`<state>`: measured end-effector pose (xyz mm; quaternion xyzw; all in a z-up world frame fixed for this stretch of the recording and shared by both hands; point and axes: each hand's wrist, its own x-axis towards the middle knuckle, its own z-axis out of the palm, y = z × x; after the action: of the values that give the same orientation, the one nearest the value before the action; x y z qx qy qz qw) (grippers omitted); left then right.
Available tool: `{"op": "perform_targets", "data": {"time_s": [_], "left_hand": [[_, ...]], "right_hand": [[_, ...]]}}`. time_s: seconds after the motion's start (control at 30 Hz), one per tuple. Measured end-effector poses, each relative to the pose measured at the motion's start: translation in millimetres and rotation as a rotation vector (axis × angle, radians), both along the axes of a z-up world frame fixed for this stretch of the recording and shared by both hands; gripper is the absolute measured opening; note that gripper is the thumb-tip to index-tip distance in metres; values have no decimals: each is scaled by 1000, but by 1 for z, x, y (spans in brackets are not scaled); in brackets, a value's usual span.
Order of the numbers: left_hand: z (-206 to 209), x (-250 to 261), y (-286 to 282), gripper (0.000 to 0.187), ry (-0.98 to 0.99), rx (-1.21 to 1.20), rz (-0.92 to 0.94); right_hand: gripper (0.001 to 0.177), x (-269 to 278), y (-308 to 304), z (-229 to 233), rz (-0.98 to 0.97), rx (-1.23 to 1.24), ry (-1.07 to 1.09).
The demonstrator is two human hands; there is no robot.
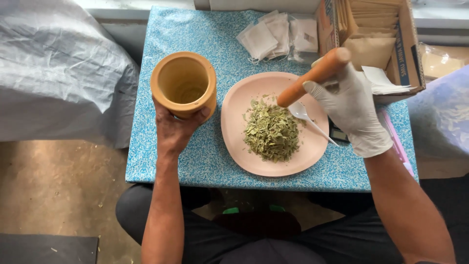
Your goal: Sorting and processing dried tea leaves on a plate using a spoon and a mortar and pestle.
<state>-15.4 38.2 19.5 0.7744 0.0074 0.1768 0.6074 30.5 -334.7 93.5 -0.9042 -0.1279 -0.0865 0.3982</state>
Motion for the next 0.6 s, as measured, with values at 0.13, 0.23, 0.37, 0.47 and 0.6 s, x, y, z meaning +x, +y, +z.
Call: {"op": "perform_targets", "data": {"time_s": [0.13,0.23,0.37,0.47,0.6], "left_hand": [[-2,2,-1,105,-22,-31,-15],[-5,2,2,104,-27,-58,-27],[-10,5,0,105,-26,-41,-16],[-11,3,1,108,0,-71,1],[-16,5,1,111,-24,-143,-30]], "right_hand": [[41,-2,-6,-15,18,-106,-86],[38,-2,-2,-12,19,-166,-75],[40,-6,-1,-6,17,-137,14],[38,-4,0,-8,36,-131,22],[32,1,-7,-15,107,-115,-106]]}}
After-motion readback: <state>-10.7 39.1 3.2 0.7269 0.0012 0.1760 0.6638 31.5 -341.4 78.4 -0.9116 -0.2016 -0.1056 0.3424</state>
